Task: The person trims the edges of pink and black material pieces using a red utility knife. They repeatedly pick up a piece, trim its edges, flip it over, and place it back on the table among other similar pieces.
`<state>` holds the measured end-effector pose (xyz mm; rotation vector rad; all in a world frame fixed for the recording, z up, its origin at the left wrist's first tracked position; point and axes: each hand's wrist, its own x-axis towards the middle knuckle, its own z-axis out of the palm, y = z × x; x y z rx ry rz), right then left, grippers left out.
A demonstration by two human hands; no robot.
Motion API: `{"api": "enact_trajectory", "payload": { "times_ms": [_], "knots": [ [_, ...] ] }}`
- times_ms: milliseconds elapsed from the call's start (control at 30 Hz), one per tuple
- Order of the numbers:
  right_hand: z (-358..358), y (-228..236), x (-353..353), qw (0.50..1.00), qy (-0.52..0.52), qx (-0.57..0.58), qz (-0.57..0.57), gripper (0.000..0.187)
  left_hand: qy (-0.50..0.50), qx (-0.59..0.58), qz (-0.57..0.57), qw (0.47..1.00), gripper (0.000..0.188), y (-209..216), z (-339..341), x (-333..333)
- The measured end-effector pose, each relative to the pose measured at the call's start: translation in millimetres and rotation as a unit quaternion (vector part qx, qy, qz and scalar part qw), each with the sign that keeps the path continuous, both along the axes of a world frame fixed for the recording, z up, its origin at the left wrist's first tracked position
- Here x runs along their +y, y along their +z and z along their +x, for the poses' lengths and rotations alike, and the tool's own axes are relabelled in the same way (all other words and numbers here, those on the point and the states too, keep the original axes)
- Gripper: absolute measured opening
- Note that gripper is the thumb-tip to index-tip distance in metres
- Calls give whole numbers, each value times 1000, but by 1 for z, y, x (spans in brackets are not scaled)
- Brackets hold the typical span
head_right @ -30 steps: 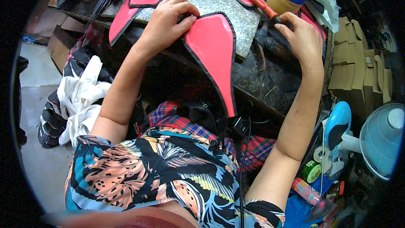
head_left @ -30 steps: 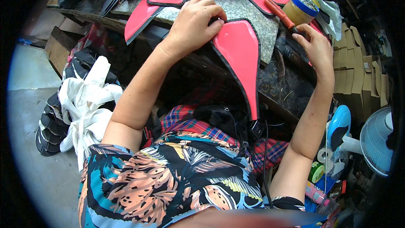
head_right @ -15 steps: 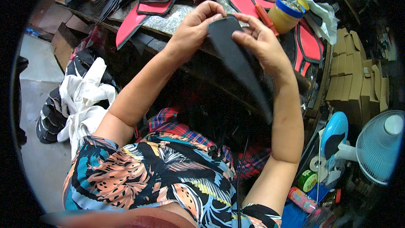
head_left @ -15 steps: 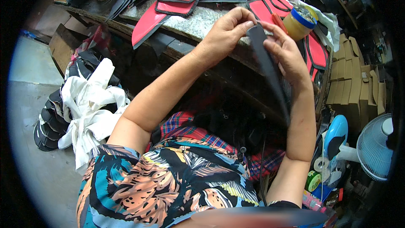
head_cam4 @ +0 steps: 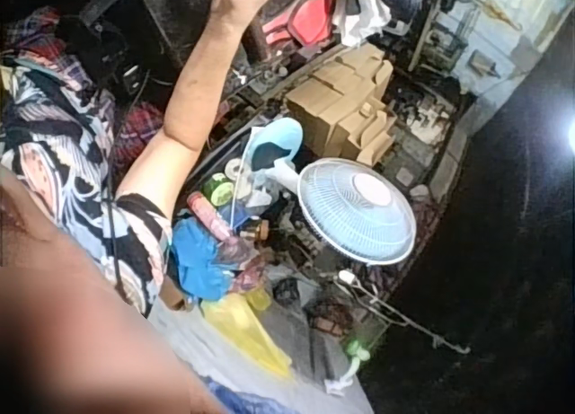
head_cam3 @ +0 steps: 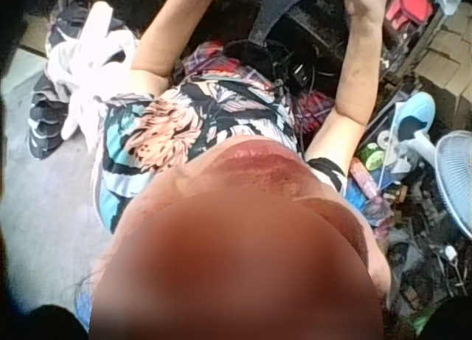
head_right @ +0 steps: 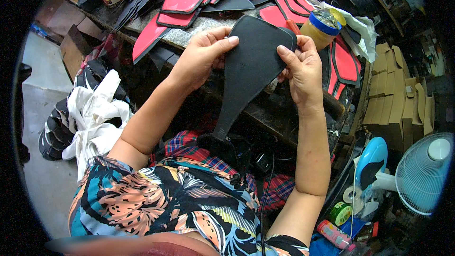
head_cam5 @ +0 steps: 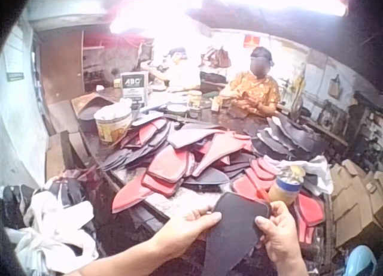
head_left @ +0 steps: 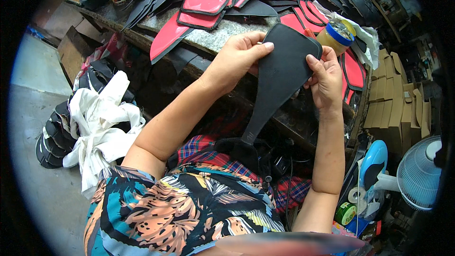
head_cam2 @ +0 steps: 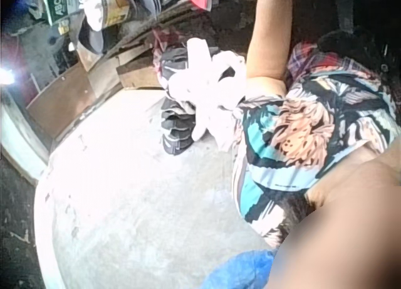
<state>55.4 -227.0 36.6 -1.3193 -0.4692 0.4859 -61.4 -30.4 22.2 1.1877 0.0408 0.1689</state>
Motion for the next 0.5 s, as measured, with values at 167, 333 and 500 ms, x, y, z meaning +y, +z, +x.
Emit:
{"api": "enact_trajectory", "payload": {
  "times_ms": [167, 333, 500],
  "knots": [
    [-6, 0, 1, 1000, -5, -6, 18, 33, -26, 2, 24, 999, 30, 3, -2, 5],
    [-9, -2, 1, 998, 56, 15, 20, 26, -31, 12, 36, 999, 22, 7, -4, 5],
    [-6, 0, -5, 997, 48, 57, 1, 28, -49, 25, -29, 998, 22, 13, 3, 16]
  ]
}}
